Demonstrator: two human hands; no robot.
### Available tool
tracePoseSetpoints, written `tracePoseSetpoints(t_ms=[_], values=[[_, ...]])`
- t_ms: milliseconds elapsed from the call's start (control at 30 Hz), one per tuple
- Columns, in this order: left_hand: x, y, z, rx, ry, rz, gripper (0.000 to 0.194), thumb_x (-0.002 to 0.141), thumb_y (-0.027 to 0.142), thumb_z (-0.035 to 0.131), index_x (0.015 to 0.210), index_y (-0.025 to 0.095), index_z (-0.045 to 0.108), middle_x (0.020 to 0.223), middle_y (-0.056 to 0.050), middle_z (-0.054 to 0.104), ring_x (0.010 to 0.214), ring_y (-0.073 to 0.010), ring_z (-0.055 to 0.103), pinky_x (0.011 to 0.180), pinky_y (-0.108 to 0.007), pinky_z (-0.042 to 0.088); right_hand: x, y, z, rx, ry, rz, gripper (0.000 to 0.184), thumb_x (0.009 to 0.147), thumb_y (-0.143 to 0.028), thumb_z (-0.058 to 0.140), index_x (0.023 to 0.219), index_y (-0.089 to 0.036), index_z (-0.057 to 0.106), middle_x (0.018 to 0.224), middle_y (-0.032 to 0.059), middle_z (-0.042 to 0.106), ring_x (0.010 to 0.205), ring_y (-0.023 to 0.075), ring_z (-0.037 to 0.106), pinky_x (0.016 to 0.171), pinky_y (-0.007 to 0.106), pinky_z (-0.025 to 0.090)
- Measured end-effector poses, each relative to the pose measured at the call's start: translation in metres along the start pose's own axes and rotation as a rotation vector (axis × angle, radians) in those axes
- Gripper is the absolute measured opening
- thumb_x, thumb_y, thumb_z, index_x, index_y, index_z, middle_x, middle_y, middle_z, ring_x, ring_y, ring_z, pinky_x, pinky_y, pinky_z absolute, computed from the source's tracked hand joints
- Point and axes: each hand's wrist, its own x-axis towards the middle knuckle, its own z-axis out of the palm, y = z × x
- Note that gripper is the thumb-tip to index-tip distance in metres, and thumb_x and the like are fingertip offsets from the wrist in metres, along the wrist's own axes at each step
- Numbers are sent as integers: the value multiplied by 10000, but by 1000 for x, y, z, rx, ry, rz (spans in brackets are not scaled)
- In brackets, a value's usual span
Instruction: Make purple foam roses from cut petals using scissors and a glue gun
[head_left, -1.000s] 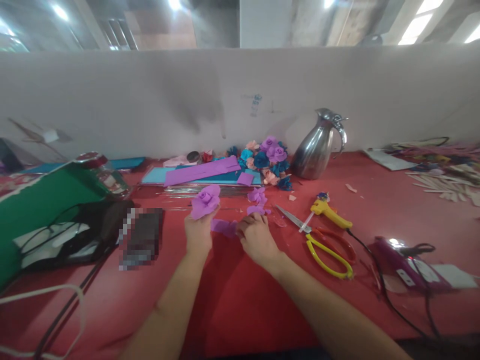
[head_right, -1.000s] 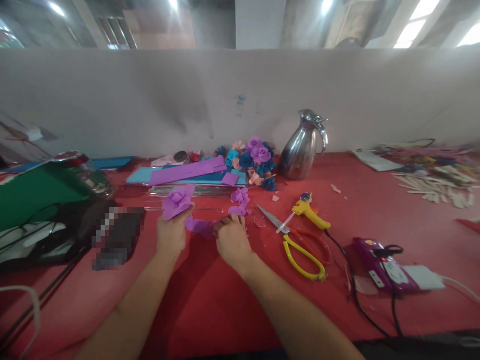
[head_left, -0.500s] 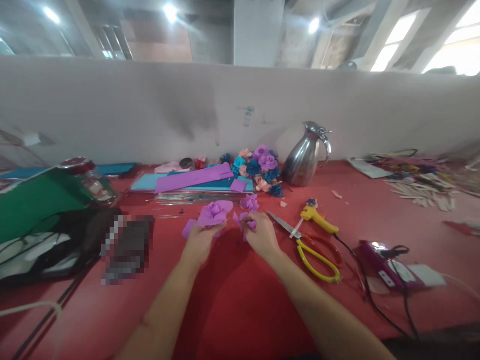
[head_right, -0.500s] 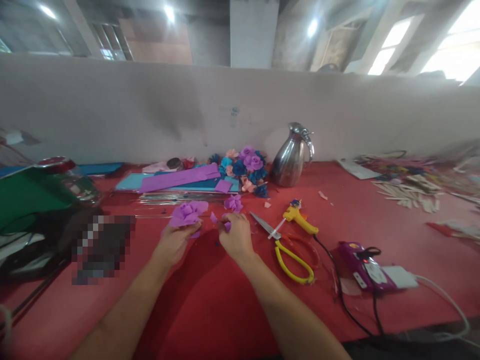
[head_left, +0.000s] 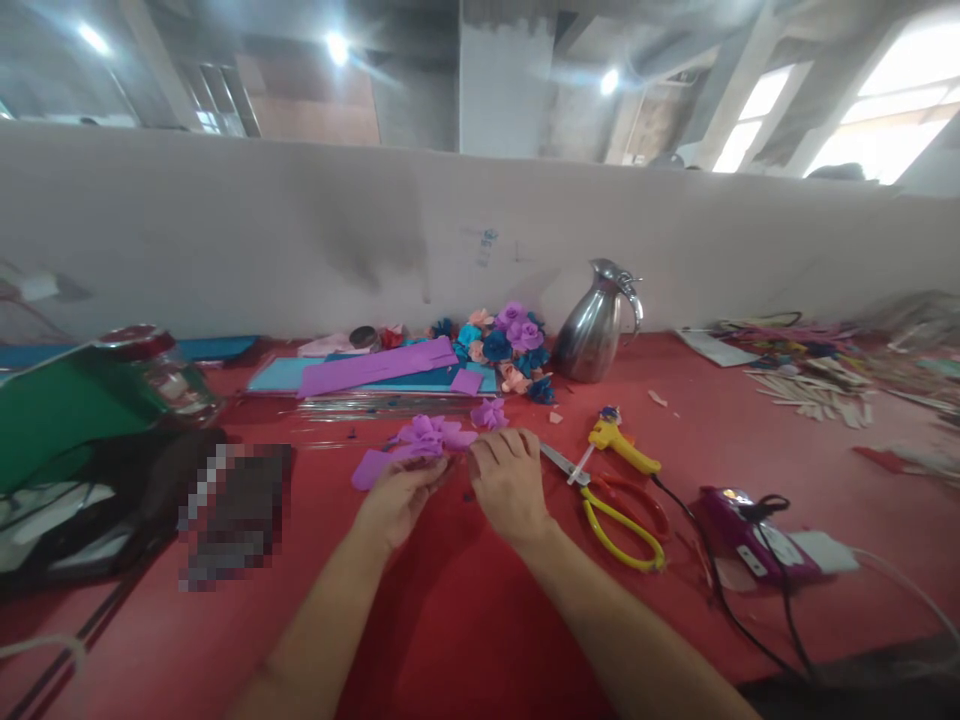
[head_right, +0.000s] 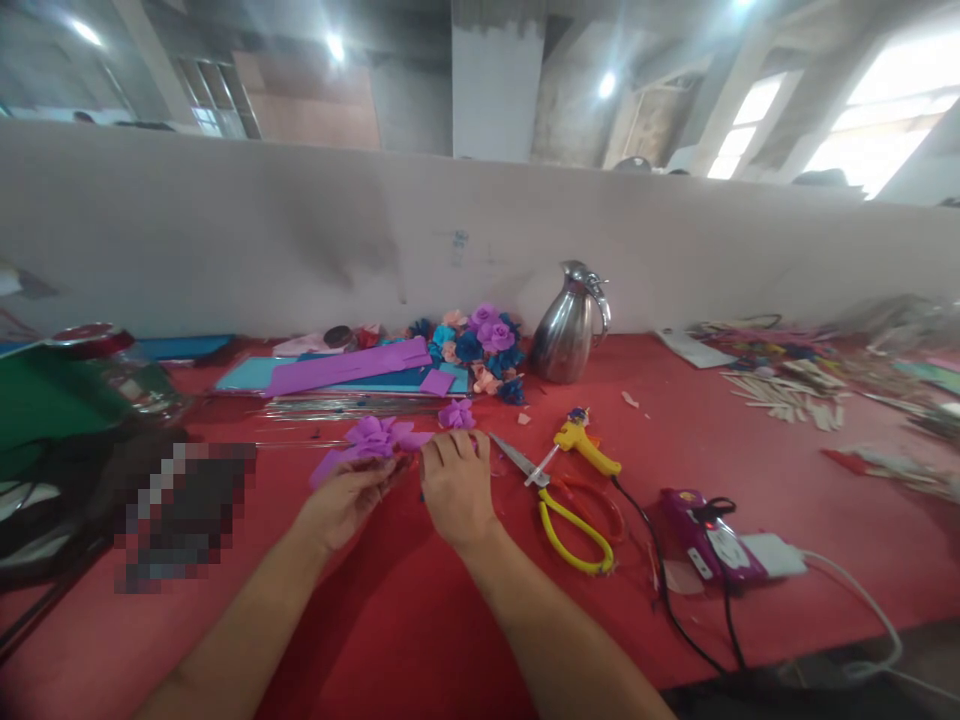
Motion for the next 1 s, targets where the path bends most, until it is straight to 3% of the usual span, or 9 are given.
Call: tracePoseSetpoints(t_ms=[167,267,367,467,500,633,767,900,1000], values=[[0,3,0,-41,-39,-12,163,638,-46,669,622,113,699,788,-72,743,880,-191,694,902,-277,519,1,-6,-2,-3,-32,-23,94,884,-191,536,894,-196,629,933,41,674,909,194,515,903,380,284],[3,8,-3,-54,9,-48,240,696,-99,577,610,100,681,791,-85,741,892,-185,696,884,-264,534,10,8,-13,24,-89,100,147,876,-226,525,972,-211,634,989,55,673,962,213,519,884,375,314],[7,12,-9,-70,44,-75,299,731,-121,520,558,91,640,759,-99,732,888,-192,700,858,-264,552,15,53,-30,-90,-150,407,285,868,-247,472,1102,-163,609,1094,123,639,1043,268,503,871,387,348],[10,14,-14,-61,51,-129,307,743,-124,508,545,86,615,735,-106,721,843,-199,710,816,-266,573,4,115,-48,-256,-407,758,353,859,-267,426,1144,-141,590,1185,166,584,1112,316,491,843,389,379],[10,15,-15,-55,50,-148,305,741,-128,506,547,85,609,722,-105,716,823,-201,712,804,-272,579,-3,134,-52,-267,-462,800,358,851,-266,425,1129,-120,600,1179,190,581,1093,340,510,810,400,394],[12,20,-21,-3,56,-228,297,729,-132,517,535,81,586,669,-113,697,756,-212,717,749,-286,597,-30,181,-57,-274,-605,803,311,811,-247,488,1032,-96,645,1065,207,632,998,324,590,770,374,418],[18,20,-32,39,50,-274,287,703,-135,543,534,93,582,622,-91,686,693,-190,712,722,-266,598,-39,190,-50,-293,-656,731,385,755,-228,552,1122,-115,587,1057,162,641,993,269,601,780,309,428],[26,12,-41,4,24,-277,237,628,-136,626,580,95,601,623,-84,687,673,-191,709,745,-281,592,-38,190,-47,-352,-634,715,368,764,-249,513,1106,-121,561,1041,174,626,887,254,621,680,300,441],[29,6,-44,-30,43,-264,233,568,-137,675,569,83,597,604,-92,674,656,-213,708,731,-296,595,-35,186,-54,-317,-476,710,323,773,-292,502,1048,-140,576,1017,175,630,840,257,611,638,306,432]])
